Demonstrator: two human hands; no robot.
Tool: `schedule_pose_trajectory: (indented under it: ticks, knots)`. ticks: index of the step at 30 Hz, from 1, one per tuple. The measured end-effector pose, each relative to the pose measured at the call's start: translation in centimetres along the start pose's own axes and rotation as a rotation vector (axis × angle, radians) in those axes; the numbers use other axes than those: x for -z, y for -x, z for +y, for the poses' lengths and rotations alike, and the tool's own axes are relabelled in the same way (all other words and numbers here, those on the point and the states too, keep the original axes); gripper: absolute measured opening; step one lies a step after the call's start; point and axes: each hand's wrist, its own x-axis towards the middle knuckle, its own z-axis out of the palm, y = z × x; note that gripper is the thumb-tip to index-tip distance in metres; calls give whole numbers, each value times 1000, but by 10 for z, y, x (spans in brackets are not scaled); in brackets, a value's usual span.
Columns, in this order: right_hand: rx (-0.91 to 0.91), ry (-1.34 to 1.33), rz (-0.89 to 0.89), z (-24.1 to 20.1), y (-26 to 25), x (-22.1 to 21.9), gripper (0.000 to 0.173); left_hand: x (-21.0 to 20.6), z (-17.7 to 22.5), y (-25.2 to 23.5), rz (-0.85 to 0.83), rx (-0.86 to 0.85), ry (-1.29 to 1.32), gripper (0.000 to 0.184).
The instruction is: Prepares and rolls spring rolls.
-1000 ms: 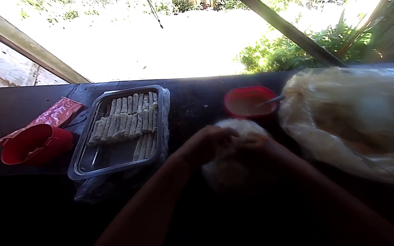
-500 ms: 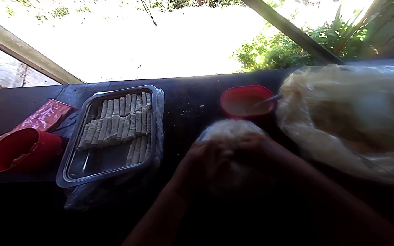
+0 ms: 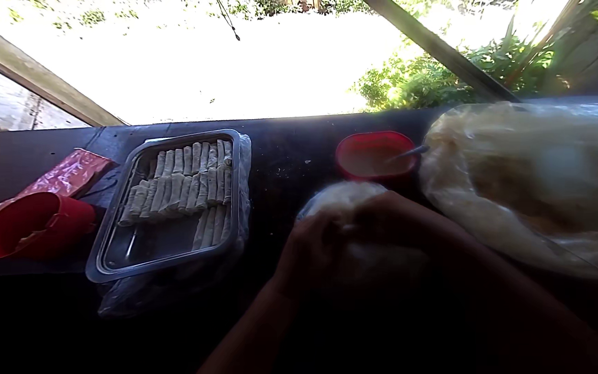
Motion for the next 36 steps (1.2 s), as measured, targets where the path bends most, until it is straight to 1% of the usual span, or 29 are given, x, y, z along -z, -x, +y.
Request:
schedule_pose_trajectory:
  ticks: [2,5,7,9,11,15,18,23,27,31,36]
  knots:
    - [-2,-23,4,2,-2,0,18,-2,0,0,26,-23,-57,29]
    - [-24,-16,-26,0,-5,4,18,-6,4,0,59,-183,-150,28]
    - [-41,-9,-36,-1,-6,4,18,-7,5,-1,30,-221,-183,29]
    - [-42,-8,-35,-1,-6,5,19,-5,2,-4,11,-218,-186,29]
    - [-7,-21,8,2,1,2,19,-4,-1,-5,-3,-211,-190,30]
    - [109,-22,179,17,18,-12,22,-6,-7,-4,11,-219,-209,31]
    - [139,7,274,21,22,-25,23,-9,-8,-2,31,-241,-263,29]
    - [122,13,287,21,21,-27,24,-10,-7,-4,22,-293,-268,31]
    - [126,9,306,23,22,-28,24,-10,-10,-6,-10,-262,-224,31]
    - [128,-41,355,27,24,-33,26,-12,-13,-4,10,-254,-209,30]
    - [123,9,351,24,21,-33,26,-14,-18,-3,31,-243,-166,31]
